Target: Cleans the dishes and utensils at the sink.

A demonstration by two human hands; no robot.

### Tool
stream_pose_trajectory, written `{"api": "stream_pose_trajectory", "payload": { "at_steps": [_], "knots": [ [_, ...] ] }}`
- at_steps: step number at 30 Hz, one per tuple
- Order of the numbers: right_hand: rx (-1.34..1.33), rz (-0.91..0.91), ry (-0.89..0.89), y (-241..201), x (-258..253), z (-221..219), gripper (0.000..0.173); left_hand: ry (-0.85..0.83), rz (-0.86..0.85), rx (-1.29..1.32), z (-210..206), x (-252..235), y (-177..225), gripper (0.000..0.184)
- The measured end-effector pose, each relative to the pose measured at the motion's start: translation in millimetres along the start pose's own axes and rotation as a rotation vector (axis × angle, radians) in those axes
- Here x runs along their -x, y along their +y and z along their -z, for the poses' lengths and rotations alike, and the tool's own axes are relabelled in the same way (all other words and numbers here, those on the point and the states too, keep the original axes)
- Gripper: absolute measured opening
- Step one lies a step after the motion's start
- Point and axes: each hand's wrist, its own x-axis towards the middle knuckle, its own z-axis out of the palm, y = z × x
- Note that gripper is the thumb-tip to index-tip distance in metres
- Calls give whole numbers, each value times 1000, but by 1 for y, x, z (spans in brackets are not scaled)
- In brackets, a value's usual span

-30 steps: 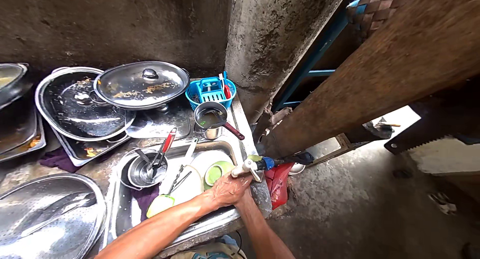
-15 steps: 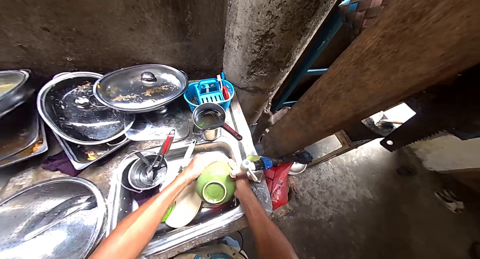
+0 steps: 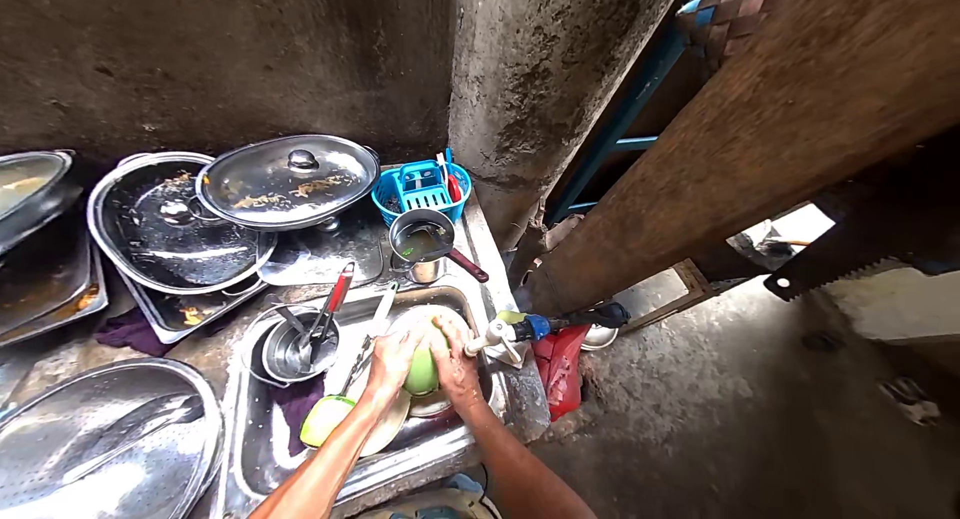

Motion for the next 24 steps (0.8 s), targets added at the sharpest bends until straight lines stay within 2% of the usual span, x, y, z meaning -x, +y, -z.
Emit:
{"api": "stream_pose_trajectory", "payload": {
  "at_steps": [3,5,6,9,12,14,17,19,21,24],
  "knots": [
    [-407,-371,64,0,7,6,57,50,-436,-318,-2,14,-4,55],
    [-584,-560,27,-5,12,6,60,138,-831,-470,-3,14,-25,57],
    [-630,-656,12,-6,14,6,57,130,-992,-502,0,14,-35,56],
    [-691,-897,-31,-7,12,11,51,12,-1277,-520,7,16,-46,52],
    [-781,-933,0,0,10,19,38,-40,-1307,-530,3,18,-49,49],
    [-762,-882,70,2,11,21,33,-153,-1204,-570,0,22,-47,46],
    [-593,-778,23,4,13,27,38,-440,-922,-674,-2,31,-37,30],
    [-274,-573,-117,7,16,40,41,-518,-831,-684,-3,35,-38,27],
    [43,-358,-201,12,14,56,40,-435,-855,-647,0,36,-43,29],
    [240,-288,-159,16,11,67,37,-250,-853,-564,10,34,-49,33]
  ]
}}
